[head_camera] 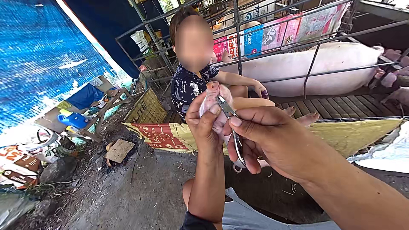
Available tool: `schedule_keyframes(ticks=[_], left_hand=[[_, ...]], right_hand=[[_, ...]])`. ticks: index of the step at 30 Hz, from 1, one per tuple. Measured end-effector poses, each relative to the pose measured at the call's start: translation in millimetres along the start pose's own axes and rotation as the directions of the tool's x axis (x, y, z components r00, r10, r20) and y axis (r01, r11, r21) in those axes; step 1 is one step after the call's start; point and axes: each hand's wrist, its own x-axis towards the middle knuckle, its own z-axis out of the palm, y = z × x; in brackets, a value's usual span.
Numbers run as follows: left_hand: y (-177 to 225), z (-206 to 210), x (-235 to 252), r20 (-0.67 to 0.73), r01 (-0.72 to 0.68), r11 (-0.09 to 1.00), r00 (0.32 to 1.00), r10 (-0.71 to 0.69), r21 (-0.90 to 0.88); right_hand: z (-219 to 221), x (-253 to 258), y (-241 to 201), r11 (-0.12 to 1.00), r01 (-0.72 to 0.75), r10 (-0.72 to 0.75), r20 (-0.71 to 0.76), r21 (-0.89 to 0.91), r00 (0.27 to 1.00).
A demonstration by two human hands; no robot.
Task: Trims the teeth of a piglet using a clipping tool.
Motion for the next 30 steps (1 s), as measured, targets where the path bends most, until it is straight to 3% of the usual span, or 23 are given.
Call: schedule_keyframes(ticks=[5, 11, 15, 18, 20, 25, 30], left_hand=[[1, 2, -1, -0.017, 0.011, 1.000, 1.000, -0.011, 0.007], [-1, 2, -2, -0.031, -0.008, 0.999, 0.999, 0.009, 0.038], [1, 3, 2, 0.001, -0.057, 0.996, 0.998, 0.057, 0.074], [-1, 4, 1, 0.007, -0.085, 0.989, 0.996, 0.085, 0.117], [-6, 6, -2, -0.002, -0.106, 0.982, 0.994, 0.108, 0.156], [-13, 11, -5, -0.048, -0.098, 0.966, 0.993, 0.112, 0.237], [-11, 15, 0, -0.044, -0.088, 0.973, 0.994, 0.100, 0.215]], right_hand=[[0, -2, -1, 1.000, -0.008, 0.008, -0.007, -0.011, 1.000], [-7, -9, -8, 0.962, 0.029, -0.042, -0.042, -0.271, 0.998], [-14, -17, 2, 0.946, 0.199, -0.218, -0.050, -0.258, 0.975], [-16, -22, 24, 0.889, 0.373, -0.418, -0.139, -0.266, 0.898], [-17, -21, 39, 0.870, 0.426, -0.476, -0.196, -0.249, 0.857], [-9, -12, 49, 0.921, 0.350, -0.380, -0.202, -0.168, 0.903], [-12, -14, 28, 0.940, 0.226, -0.264, -0.122, -0.256, 0.957]])
